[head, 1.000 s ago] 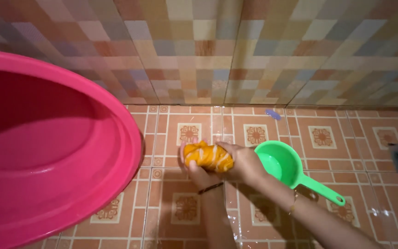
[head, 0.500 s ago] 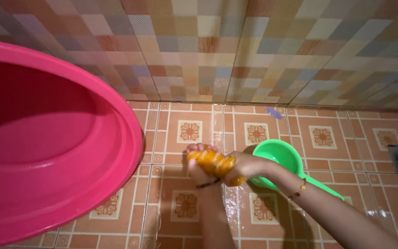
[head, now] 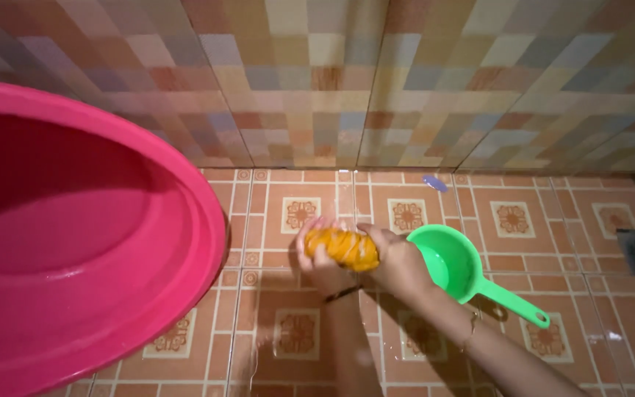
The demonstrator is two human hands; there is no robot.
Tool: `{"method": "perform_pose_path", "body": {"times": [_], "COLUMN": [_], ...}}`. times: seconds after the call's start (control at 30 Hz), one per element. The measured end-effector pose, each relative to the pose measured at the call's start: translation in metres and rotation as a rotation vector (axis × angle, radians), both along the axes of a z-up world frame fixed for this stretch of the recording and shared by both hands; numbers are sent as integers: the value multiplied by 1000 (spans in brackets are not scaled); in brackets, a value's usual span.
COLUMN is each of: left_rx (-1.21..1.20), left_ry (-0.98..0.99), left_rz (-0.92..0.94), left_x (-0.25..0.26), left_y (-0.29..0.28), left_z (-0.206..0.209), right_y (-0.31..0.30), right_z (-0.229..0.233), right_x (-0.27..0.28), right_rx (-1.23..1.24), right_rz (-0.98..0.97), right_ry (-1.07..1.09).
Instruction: Hand-washing and rinsing an orange cloth on a bathroom floor using water from a basin and a ladle.
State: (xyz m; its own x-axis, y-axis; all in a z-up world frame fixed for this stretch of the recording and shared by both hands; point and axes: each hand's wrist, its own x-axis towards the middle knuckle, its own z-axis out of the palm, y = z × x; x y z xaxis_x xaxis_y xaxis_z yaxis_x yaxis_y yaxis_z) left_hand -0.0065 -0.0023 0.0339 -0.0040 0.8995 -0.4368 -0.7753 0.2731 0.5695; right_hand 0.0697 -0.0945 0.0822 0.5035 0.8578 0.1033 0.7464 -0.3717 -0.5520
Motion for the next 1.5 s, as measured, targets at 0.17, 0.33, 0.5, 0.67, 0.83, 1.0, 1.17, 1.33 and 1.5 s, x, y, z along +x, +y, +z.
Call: {"method": "perform_pose_path", "body": {"times": [0.17, 0.33, 0.5, 0.67, 0.83, 1.0, 1.17, 1.33, 1.5], "left_rx": [667, 713, 641, 578, 502, 115, 28, 0, 74], "left_ry": [257, -131, -437, -320, 17, 271, 252, 165, 201], "left_rz": [-326, -340, -291, -283, -136, -12, -24, -98, -49], "left_x": [-23, -18, -30, -25, -23, -52, -59, -74, -85], "left_y": [17, 20, 23, 27, 38, 17, -7, -8, -16], "left_z": [-9, -62, -72, -96, -107, -70, -80, -121, -111], "right_y": [5, -1, 13, -2, -67, -157, -196, -195, -201], "right_z": [30, -21, 10, -26, 10, -22, -64, -51, -41], "right_x": [-20, -4, -4, 10, 71, 146, 138, 125, 121], "right_rx": [-207, 104, -358, -228, -158, -267, -673, -398, -397], "right_rz": [-34, 303, 318, 371, 315, -189, -135, -120, -45], "right_ry": [431, 788, 650, 770, 480, 187, 591, 1051, 770]}}
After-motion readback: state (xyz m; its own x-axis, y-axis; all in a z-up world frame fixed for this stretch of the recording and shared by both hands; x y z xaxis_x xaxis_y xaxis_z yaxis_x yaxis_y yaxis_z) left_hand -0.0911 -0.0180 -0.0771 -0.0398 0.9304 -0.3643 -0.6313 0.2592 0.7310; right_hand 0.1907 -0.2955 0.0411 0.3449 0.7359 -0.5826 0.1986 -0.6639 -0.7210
